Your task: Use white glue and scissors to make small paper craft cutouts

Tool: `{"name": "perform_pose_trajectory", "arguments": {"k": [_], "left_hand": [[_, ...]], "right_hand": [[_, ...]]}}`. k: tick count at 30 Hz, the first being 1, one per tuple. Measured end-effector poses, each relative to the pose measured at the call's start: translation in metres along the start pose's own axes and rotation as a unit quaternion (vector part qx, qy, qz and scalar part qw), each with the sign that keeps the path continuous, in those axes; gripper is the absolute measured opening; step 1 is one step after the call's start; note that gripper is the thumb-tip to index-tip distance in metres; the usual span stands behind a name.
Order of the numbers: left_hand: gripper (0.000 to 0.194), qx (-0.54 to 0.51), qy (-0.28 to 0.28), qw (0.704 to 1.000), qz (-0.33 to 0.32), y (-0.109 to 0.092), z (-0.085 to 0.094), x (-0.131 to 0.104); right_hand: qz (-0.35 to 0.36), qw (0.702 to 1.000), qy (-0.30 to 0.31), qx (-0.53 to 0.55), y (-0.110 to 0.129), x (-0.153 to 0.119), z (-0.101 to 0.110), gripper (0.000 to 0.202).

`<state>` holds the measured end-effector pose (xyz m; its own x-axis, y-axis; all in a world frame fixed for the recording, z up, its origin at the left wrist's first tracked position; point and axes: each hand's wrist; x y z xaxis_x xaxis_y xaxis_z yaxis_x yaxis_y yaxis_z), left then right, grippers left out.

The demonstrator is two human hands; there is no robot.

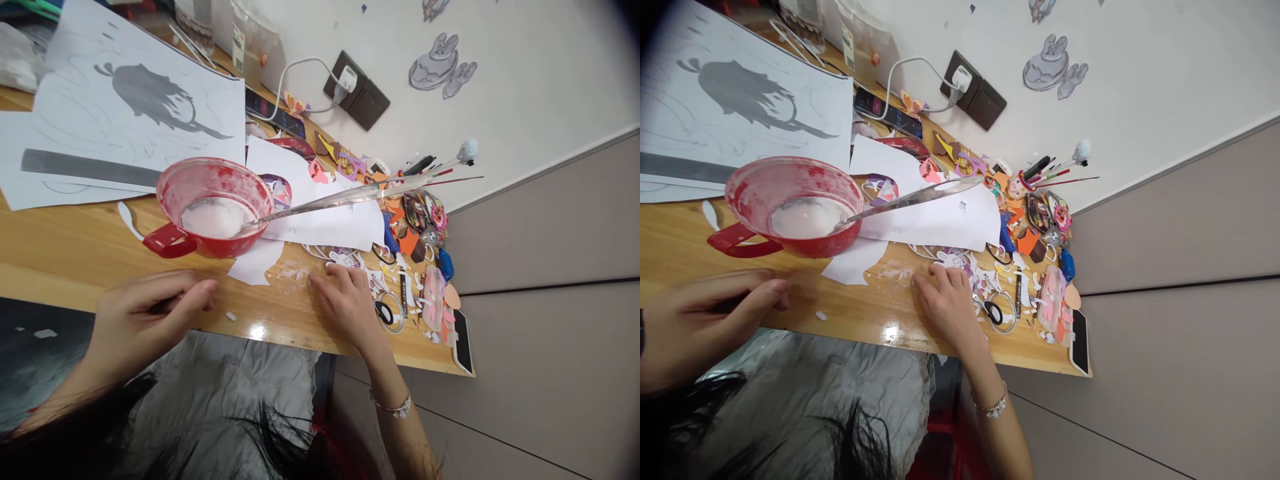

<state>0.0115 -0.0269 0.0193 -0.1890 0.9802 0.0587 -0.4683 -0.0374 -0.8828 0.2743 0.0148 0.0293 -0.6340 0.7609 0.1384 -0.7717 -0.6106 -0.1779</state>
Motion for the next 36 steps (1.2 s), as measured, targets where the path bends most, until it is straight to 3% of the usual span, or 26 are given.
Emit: {"name": "perform_pose_trajectory", "arguments": {"k": [6,25,36], "left_hand": [[0.035,0.015,-0.001,1.000,0.003,-0.002,0.001,0.000],[0.039,0.040,0.010,0.999,-0.013,0.002,0.001,-0.001],[0.038,0.031,0.009,0.999,-0.007,0.004,-0.001,-0.001]], "right_hand": [[-0.005,0.999,-0.032,0.006,-0.004,0.000,0.003,0.029],[-0.005,0.998,-0.007,0.056,-0.001,0.001,0.001,0.028],[0.020,0.997,-0.012,0.075,0.012,0.016,0.000,0.025]]}}
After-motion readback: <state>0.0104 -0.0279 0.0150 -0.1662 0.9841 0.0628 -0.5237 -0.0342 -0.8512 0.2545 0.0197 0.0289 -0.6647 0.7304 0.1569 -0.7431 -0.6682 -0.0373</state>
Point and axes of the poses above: each hand's wrist, its own x-axis towards the middle knuckle, its own z-axis out of the back of the hand, y = z × x, and after that the axes turned 2 degrees about z, right-handed
